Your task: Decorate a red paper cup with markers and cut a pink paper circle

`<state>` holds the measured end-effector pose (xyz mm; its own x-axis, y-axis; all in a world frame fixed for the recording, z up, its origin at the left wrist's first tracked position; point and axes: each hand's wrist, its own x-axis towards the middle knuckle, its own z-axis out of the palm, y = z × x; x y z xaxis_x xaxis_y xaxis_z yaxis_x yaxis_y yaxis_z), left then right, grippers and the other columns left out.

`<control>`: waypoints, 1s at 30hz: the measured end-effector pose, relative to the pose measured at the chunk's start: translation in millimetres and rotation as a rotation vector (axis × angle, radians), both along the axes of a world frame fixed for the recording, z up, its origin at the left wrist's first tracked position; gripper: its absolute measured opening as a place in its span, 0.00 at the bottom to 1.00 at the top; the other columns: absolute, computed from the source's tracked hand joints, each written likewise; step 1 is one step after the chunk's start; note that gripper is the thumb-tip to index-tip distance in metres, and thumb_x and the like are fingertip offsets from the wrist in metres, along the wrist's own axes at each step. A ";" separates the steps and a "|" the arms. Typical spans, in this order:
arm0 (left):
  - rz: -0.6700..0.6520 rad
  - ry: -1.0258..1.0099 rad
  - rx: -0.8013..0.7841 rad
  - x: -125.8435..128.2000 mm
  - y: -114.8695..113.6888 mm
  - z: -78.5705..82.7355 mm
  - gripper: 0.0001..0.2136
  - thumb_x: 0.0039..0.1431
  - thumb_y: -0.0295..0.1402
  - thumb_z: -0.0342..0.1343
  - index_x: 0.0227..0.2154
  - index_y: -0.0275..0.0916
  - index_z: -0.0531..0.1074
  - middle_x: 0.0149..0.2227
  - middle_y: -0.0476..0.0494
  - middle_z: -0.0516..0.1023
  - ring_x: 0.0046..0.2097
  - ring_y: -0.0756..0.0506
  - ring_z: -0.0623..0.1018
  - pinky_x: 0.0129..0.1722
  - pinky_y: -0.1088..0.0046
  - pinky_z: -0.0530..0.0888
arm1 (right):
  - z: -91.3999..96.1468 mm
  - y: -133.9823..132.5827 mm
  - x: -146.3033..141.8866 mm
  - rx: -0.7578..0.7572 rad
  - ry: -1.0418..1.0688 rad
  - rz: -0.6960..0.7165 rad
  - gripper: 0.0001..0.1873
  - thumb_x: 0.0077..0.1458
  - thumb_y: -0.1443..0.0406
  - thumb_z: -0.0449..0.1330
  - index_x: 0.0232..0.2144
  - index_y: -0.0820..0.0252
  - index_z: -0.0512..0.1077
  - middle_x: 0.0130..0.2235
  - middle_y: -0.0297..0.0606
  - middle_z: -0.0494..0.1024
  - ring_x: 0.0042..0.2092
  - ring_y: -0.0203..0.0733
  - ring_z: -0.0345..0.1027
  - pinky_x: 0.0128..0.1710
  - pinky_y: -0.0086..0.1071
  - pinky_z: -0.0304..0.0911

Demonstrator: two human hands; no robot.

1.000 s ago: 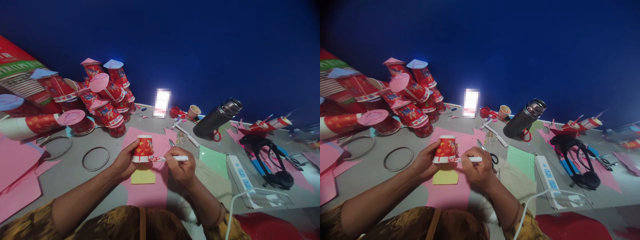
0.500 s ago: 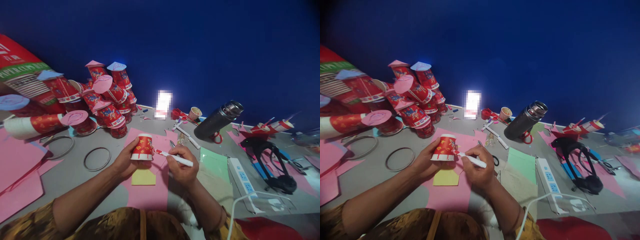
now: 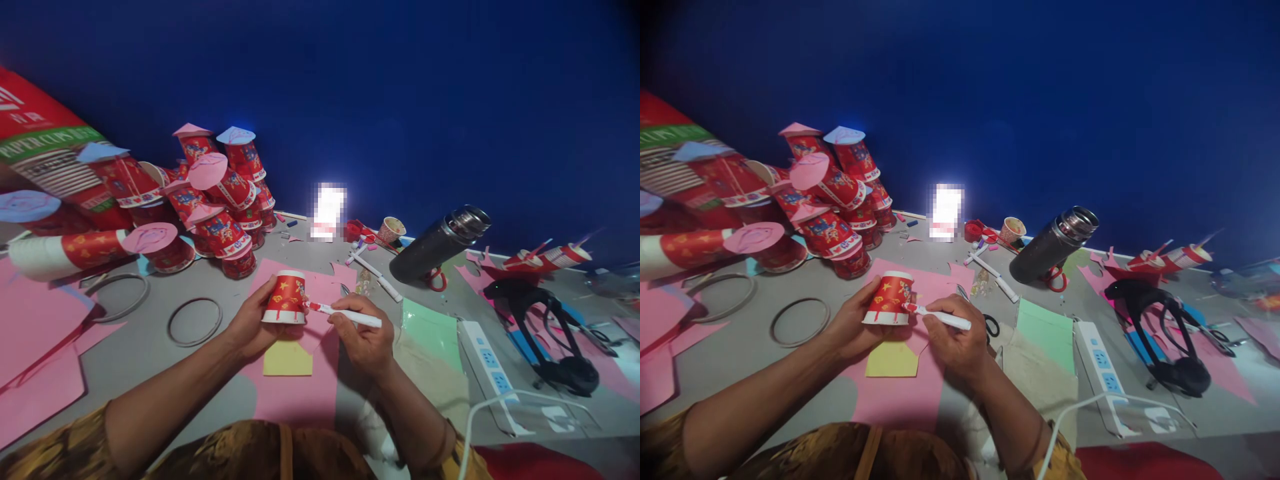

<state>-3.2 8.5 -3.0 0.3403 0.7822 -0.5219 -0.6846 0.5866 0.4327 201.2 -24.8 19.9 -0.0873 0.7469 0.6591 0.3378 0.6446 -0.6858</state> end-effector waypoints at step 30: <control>0.081 0.117 -0.017 8.8 -3.9 3.5 0.20 0.76 0.38 0.50 0.42 0.25 0.81 0.37 0.29 0.86 0.34 0.40 0.86 0.37 0.64 0.85 | -1.6 -0.9 -2.5 -0.145 -0.010 0.140 0.05 0.63 0.68 0.65 0.33 0.57 0.79 0.26 0.34 0.82 0.25 0.36 0.73 0.27 0.28 0.66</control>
